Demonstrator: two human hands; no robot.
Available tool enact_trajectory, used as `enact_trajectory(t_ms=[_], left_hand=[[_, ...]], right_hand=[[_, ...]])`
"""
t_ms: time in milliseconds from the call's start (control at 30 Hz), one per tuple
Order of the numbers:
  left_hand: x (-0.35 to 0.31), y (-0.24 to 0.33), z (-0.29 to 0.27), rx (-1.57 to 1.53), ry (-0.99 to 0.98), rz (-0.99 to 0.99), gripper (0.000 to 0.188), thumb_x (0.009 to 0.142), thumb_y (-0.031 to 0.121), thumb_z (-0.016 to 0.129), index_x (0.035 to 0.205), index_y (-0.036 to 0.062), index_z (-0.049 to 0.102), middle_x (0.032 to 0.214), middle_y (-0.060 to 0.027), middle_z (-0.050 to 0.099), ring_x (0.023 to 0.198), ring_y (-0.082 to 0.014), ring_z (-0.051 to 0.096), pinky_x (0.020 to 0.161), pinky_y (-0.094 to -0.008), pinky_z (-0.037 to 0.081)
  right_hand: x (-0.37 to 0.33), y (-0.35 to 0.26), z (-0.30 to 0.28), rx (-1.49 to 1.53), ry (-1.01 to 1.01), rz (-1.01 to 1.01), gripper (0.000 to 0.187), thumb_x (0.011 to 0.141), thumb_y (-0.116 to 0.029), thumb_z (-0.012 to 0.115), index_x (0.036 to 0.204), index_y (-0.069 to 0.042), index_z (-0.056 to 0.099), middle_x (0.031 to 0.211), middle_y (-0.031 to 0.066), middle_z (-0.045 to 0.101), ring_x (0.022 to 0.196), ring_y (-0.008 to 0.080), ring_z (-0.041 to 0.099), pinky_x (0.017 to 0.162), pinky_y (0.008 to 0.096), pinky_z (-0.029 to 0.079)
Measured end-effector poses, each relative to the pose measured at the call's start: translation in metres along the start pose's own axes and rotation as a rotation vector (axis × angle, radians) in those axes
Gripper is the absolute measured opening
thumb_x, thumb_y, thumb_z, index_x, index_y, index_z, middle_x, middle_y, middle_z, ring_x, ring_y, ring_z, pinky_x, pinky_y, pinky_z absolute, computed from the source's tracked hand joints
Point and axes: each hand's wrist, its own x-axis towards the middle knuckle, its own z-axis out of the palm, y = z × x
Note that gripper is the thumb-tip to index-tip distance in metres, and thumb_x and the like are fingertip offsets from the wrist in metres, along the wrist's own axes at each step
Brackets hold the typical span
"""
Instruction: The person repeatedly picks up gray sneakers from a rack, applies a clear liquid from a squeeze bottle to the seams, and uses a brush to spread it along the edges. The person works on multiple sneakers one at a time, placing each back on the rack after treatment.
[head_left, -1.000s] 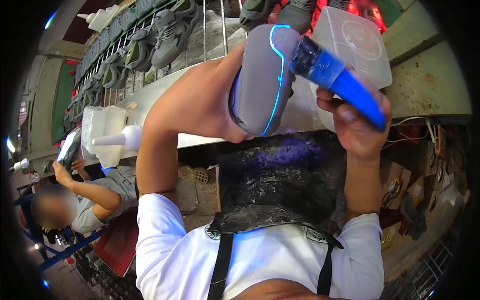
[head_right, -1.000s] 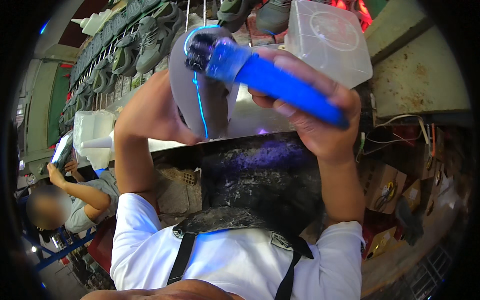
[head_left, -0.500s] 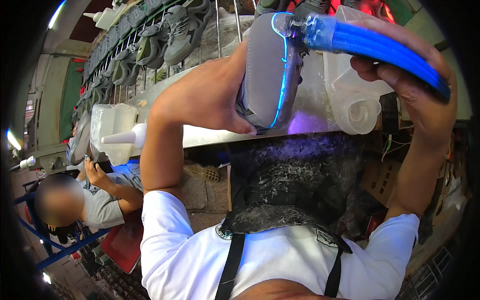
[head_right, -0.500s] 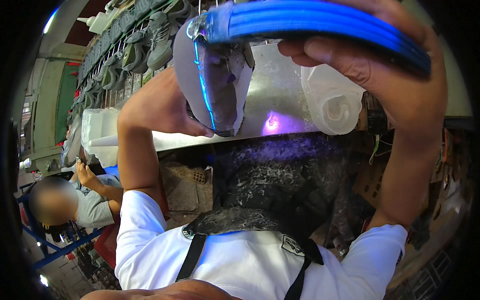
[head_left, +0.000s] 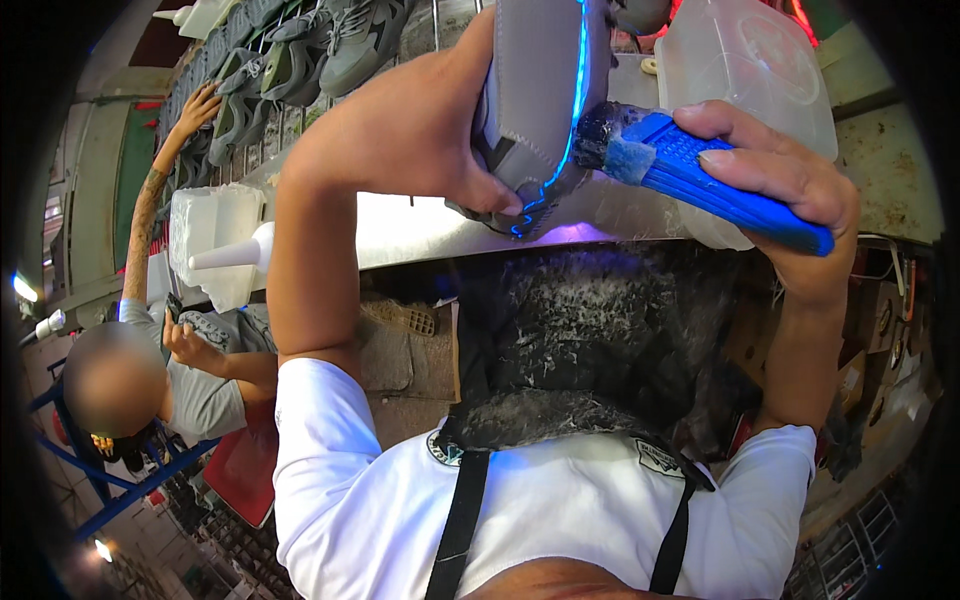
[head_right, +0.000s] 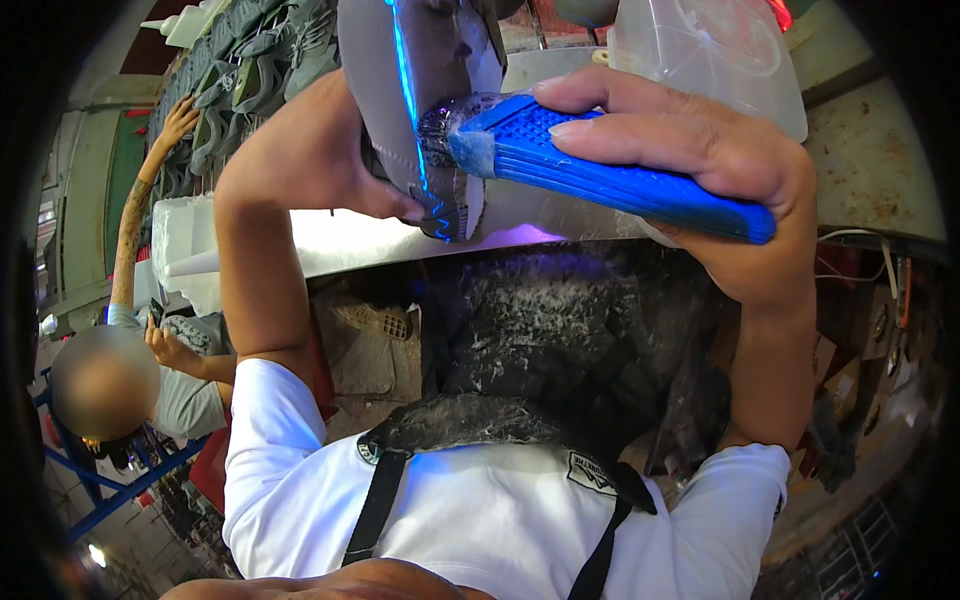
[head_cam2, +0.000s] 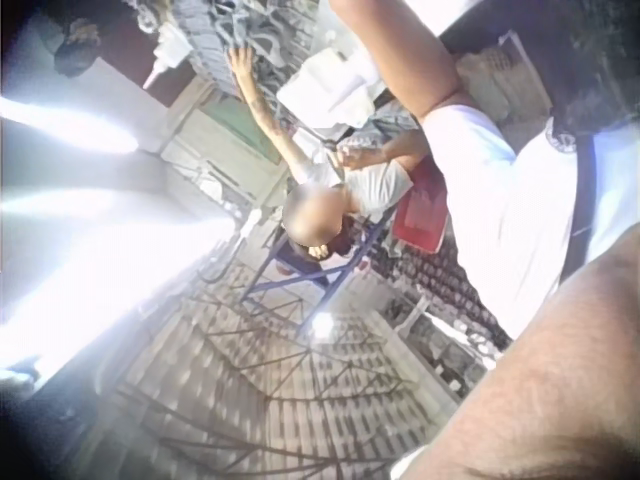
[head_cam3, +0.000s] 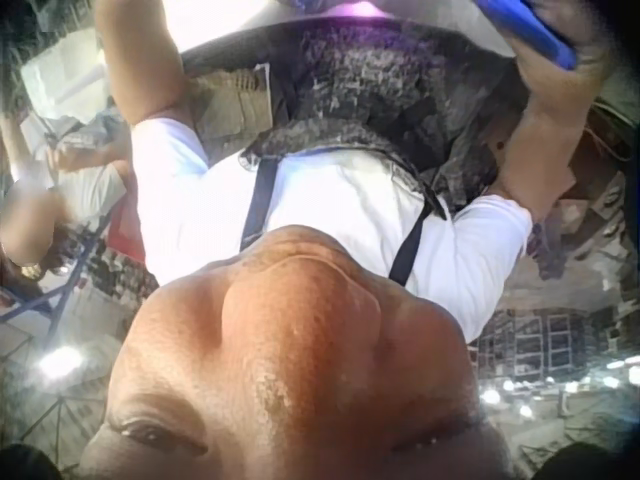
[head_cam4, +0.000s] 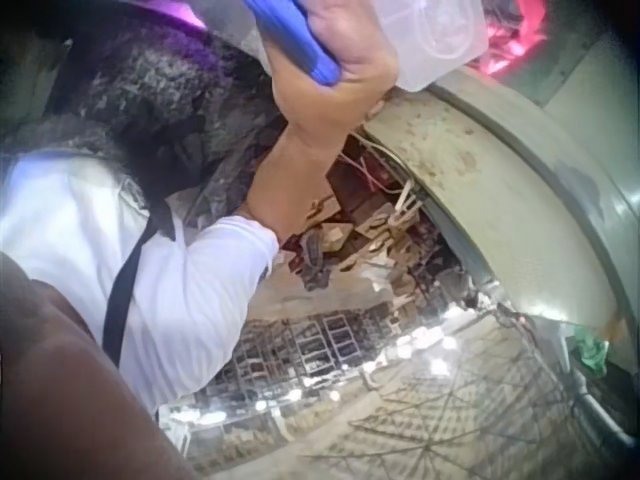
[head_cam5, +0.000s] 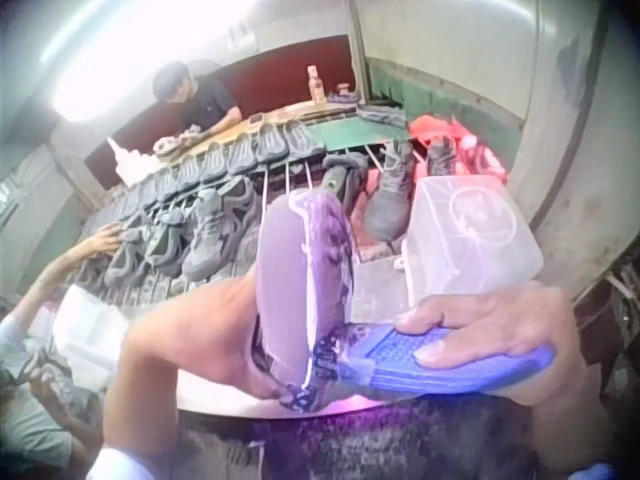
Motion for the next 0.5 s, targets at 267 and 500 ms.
enact_trajectory(t_ms=[267,500], left_hand=[[0.002,0.012,-0.012,0.079,0.055,-0.049,0.126,0.056,0.027,0.097,0.15,-0.0047,0.019,0.124,-0.0236,0.062,0.111,-0.0296,0.066,0.096,-0.0381,0.054],[0.012,-0.008,-0.007,-0.092,0.1,-0.152,0.129,0.057,0.027,0.095,0.152,-0.0058,0.014,0.127,-0.0233,0.06,0.108,-0.0278,0.067,0.093,-0.0364,0.056]], right_hand=[[-0.009,0.0,0.028,-0.126,0.089,0.022,0.034,0.079,0.006,0.071,0.113,0.004,0.071,0.123,0.0297,0.066,0.111,0.0355,0.068,0.096,0.0388,0.054],[-0.012,0.004,0.046,-0.41,0.11,-0.026,0.032,0.079,0.005,0.071,0.11,0.005,0.072,0.122,0.0279,0.067,0.108,0.0348,0.069,0.096,0.0382,0.055]])
